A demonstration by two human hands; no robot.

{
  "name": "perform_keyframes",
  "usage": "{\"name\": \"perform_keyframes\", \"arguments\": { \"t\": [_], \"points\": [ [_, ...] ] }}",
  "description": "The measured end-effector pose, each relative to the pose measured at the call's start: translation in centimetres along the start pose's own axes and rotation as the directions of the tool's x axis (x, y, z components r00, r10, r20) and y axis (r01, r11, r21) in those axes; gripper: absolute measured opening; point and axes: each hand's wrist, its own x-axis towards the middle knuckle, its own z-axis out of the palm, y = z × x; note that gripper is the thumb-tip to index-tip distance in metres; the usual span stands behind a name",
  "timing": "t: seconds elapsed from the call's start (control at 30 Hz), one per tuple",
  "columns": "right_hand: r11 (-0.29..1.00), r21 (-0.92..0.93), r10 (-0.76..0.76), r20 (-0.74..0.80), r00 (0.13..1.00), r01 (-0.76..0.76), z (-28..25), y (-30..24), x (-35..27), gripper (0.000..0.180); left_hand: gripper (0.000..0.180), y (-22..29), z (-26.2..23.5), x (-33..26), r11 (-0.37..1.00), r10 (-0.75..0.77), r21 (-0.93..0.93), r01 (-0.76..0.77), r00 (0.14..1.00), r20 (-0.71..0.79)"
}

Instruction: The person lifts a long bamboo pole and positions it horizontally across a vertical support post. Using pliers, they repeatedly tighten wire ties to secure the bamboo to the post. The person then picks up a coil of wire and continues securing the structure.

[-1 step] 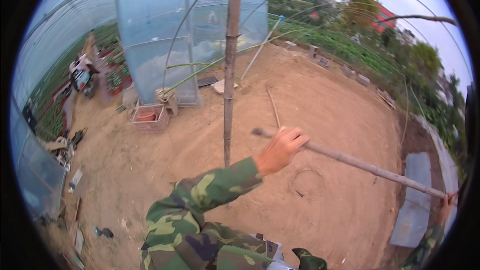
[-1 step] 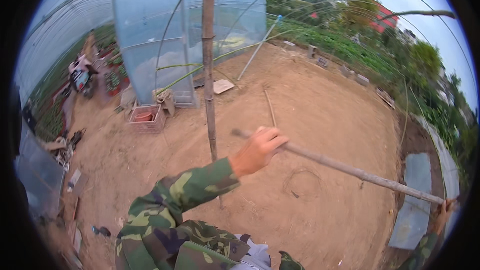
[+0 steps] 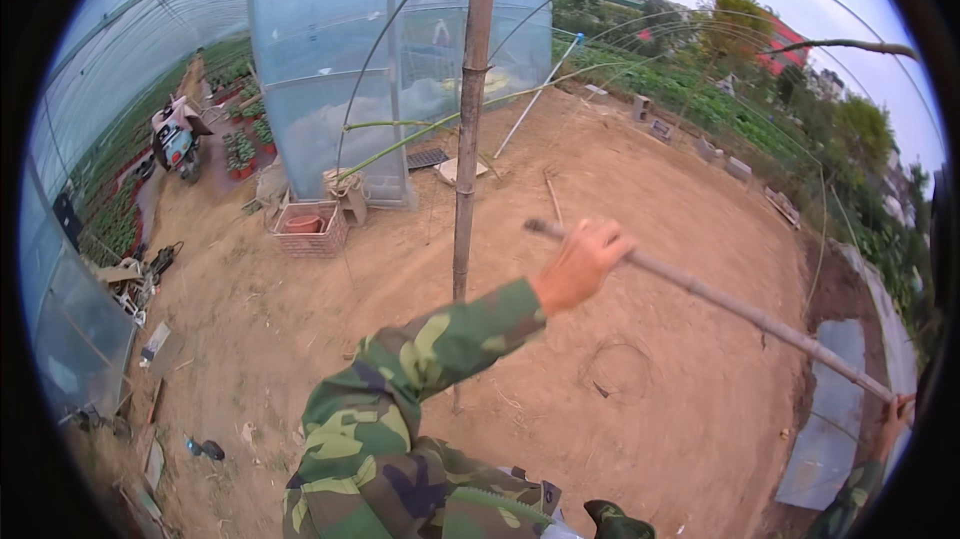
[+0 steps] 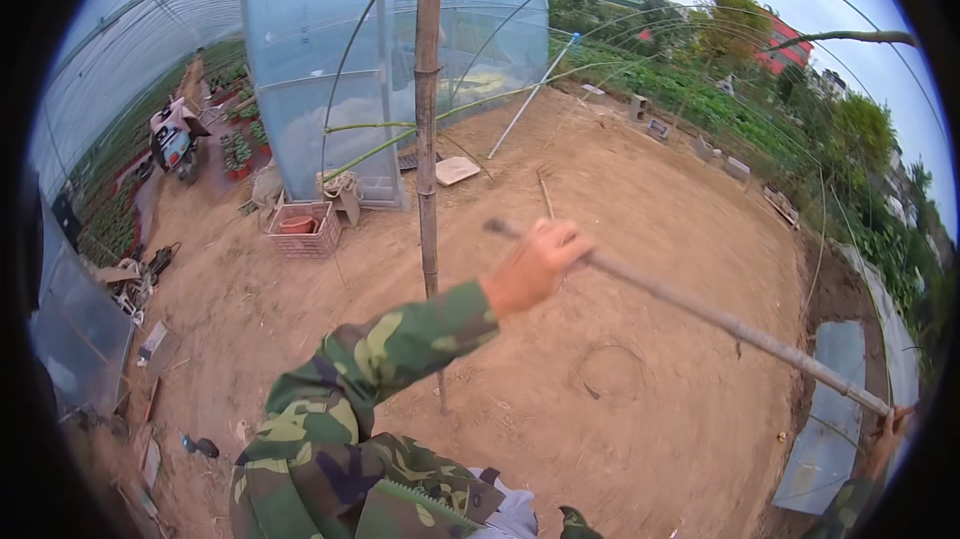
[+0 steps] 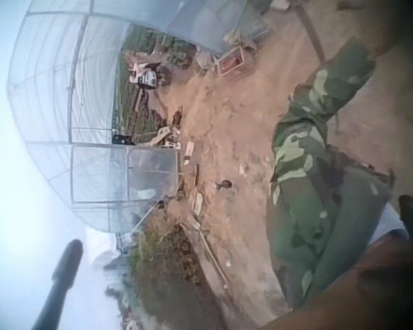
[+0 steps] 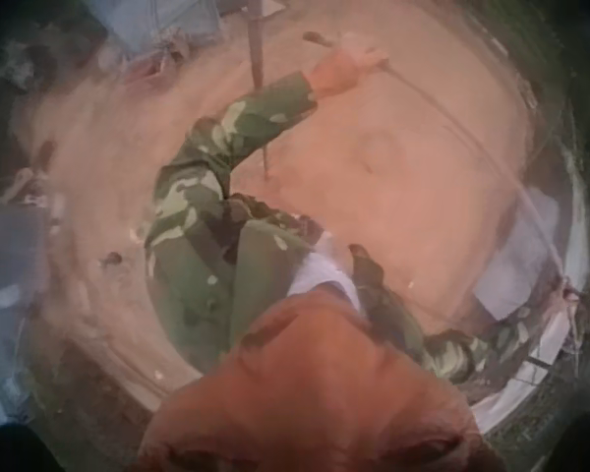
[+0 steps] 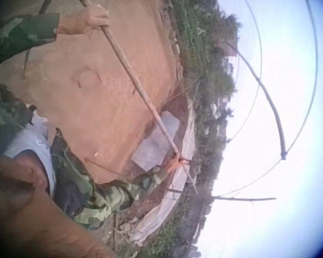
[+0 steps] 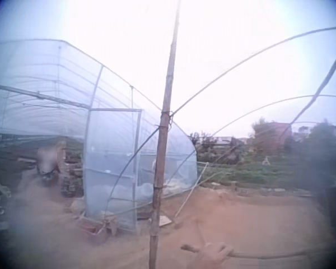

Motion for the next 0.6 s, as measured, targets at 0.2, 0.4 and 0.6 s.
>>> {"name": "perform_keyframes", "arguments": {
  "t": [0.2,0.4,0.6],
  "points": [
    [0.975,0.033,-0.216,-0.082,0.973,0.22,14.7,-4.7,-4.9,0.048,0.016,-9.5,-6.3,8.2,0.871,0.118,0.49,0.037,0.952,-0.281],
    [0.958,0.117,-0.257,-0.059,0.965,0.262,25.6,-11.1,-9.0,0.041,0.022,-10.8,-12.1,12.8,0.79,0.113,0.593,0.153,0.915,-0.387],
    [0.908,0.269,-0.328,-0.027,0.944,0.322,32.5,-15.2,-10.8,0.019,0.033,-7.8,-13.4,12.0,0.828,0.262,0.56,0.019,0.871,-0.416]
  ]
}}
